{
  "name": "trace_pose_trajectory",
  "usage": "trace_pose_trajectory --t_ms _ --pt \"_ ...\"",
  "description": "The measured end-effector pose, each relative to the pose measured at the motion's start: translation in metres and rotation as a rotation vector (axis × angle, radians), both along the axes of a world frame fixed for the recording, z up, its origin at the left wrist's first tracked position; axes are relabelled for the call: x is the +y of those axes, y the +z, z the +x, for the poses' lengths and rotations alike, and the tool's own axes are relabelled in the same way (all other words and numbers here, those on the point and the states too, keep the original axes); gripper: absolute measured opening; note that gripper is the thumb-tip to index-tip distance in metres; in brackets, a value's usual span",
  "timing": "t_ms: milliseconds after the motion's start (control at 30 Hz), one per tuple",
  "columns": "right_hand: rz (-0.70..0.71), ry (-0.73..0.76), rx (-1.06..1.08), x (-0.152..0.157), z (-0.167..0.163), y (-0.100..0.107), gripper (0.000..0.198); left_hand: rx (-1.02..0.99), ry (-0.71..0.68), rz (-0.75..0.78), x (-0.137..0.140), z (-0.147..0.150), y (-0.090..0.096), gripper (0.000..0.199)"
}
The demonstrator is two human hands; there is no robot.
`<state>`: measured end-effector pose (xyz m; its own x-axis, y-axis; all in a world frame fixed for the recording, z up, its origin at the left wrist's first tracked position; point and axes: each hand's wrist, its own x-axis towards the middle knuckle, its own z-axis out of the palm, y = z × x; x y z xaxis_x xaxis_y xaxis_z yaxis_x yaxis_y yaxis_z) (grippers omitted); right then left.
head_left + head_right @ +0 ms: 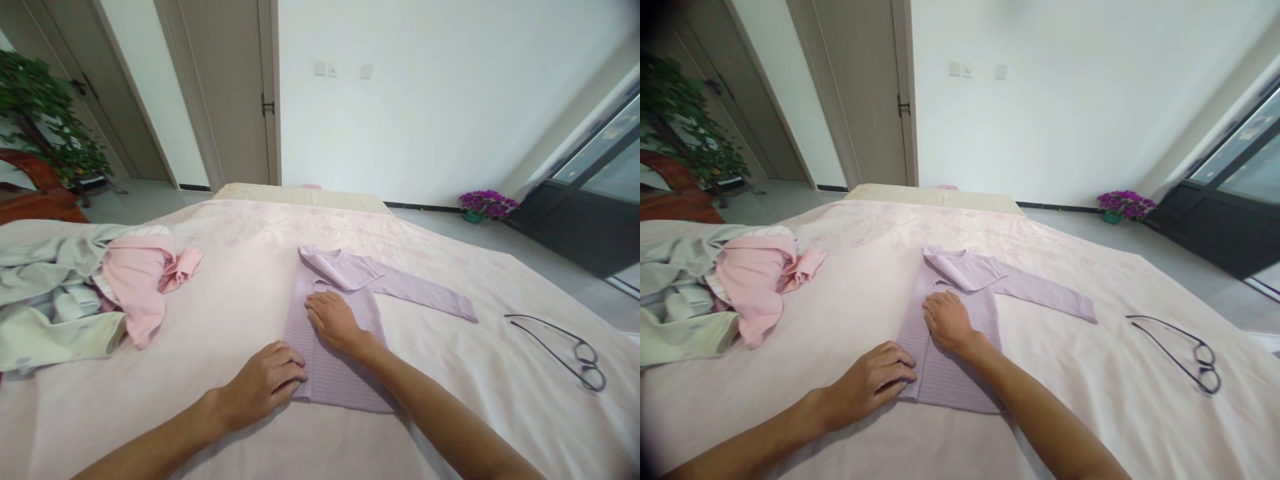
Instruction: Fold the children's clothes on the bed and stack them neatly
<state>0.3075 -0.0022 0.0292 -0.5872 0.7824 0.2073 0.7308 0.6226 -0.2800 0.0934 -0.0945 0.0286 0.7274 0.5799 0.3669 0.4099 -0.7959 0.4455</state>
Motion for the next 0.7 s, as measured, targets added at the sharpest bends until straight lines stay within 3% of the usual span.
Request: trace_pose_trajectory --t_ms 133,233,333,433,533,700 --pt "0.089 -0.032 0.018 0.022 -0.014 0.003 0.042 -0.015 0.037 -0.008 0.014 0.011 0.005 0.018" --pt "0.094 -0.027 -0.060 0.040 -0.024 -0.005 0.048 0.014 0.145 0.041 0.024 0.022 -0.003 0.020" --pt "0.053 -0.052 -0.117 0.057 -0.026 -0.014 0.050 0.137 0.223 0.073 0.029 0.029 -0.018 0.043" --pt "0.017 -0.135 -0.115 0.073 -0.024 -0.015 0.046 0.261 0.199 0.030 0.031 0.029 -0.027 0.060" --pt "0.020 -0.210 -0.085 0.085 -0.028 -0.013 0.043 0.331 0.154 -0.027 0.031 0.027 -0.023 0.068" --pt "0.014 -0.179 -0.128 0.100 -0.043 -0.023 0.058 0.379 0.113 -0.073 0.031 0.026 -0.014 0.073"
